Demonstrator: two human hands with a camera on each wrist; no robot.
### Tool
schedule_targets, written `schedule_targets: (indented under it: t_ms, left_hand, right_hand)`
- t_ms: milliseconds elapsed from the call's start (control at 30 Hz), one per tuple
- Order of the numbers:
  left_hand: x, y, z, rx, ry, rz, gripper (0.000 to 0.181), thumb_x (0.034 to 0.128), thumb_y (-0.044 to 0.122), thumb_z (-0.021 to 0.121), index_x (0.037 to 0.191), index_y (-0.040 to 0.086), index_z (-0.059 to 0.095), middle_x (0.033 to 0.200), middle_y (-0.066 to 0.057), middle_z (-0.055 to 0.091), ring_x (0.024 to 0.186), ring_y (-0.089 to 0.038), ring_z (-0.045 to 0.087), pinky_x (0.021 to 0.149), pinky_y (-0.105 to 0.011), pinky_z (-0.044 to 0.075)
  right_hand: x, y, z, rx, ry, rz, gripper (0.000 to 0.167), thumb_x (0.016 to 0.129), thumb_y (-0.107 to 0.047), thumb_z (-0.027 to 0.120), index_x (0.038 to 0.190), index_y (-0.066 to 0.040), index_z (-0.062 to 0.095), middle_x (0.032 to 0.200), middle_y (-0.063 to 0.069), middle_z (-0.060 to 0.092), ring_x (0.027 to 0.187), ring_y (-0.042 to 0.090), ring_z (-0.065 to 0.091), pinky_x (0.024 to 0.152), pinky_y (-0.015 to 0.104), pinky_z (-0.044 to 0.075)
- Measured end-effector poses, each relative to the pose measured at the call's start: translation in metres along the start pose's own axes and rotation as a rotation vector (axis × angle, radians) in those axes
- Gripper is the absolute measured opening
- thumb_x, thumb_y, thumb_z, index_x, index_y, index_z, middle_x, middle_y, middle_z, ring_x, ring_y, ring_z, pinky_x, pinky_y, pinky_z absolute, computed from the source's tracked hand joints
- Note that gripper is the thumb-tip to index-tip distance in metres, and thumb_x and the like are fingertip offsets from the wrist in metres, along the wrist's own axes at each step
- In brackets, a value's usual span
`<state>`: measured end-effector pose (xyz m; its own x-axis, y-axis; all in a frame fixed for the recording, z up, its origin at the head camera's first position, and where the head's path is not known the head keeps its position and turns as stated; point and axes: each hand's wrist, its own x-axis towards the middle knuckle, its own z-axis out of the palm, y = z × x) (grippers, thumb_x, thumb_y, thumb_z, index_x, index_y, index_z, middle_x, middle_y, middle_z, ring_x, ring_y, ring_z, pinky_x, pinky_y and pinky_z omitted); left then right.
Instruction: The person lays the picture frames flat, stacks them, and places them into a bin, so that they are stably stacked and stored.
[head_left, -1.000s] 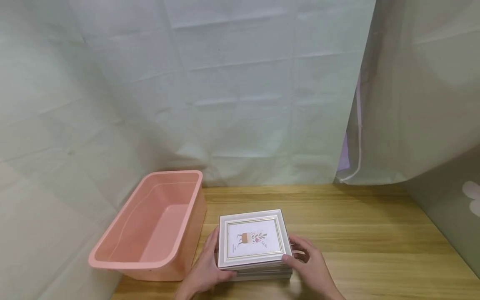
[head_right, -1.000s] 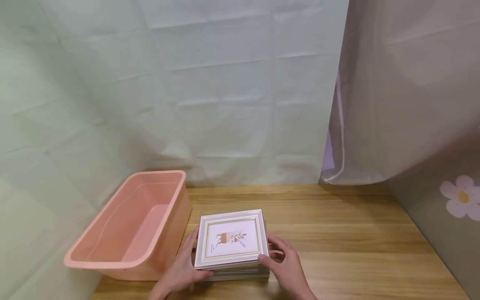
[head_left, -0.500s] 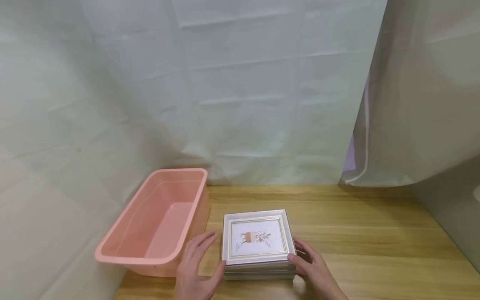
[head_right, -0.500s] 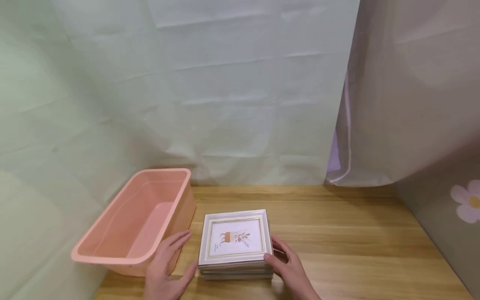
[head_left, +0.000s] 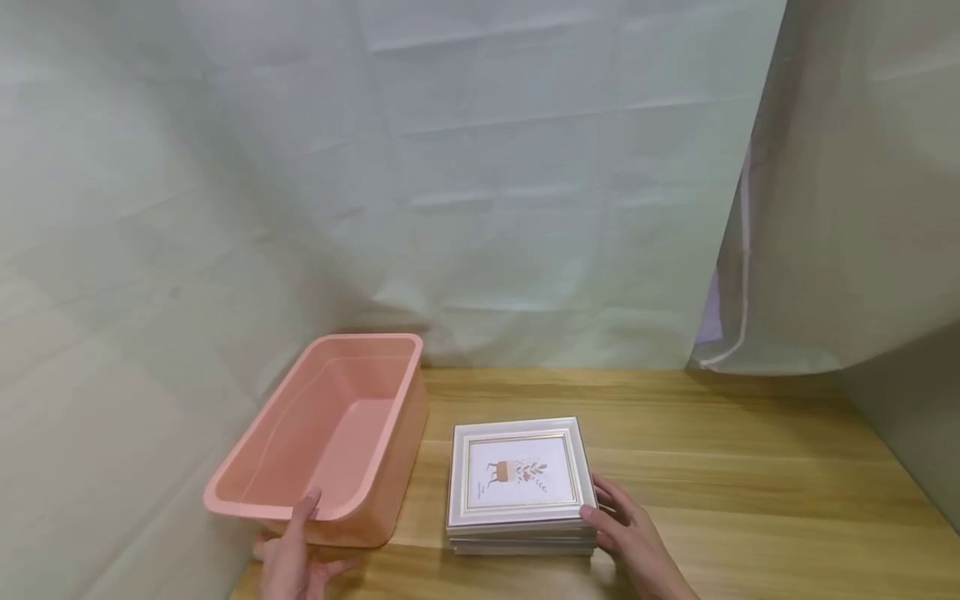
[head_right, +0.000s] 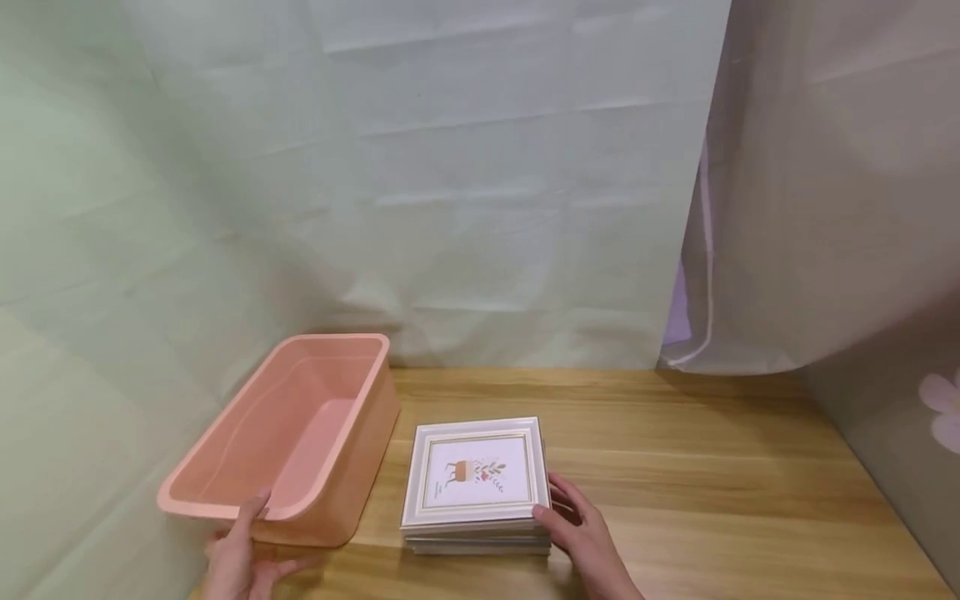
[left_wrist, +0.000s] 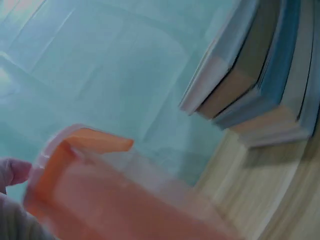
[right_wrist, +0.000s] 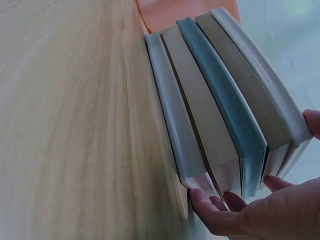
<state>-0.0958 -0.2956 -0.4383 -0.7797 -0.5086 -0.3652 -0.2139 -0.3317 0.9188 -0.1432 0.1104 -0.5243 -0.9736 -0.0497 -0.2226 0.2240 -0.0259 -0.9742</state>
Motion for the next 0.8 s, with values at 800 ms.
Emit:
schedule_targets:
  t_ms: [800]
  left_hand:
    - [0.055, 0.052, 0.05, 0.029, -0.041, 0.249, 0.057, 0.107, 0.006, 0.041, 0.164, 0.001, 0.035, 0.134, -0.007, 0.06, 0.084, -0.005, 0.078, 0.069, -0.04, 0.07]
  right_hand:
    - [0.002, 0.005, 0.006, 0.02, 0.0, 0.008, 0.067, 0.1, -0.027, 0.074, 0.159, -0.004, 0.053, 0.156, 0.029, 0.059, 0.134, 0.034, 0.063, 0.101, 0.053, 0.062]
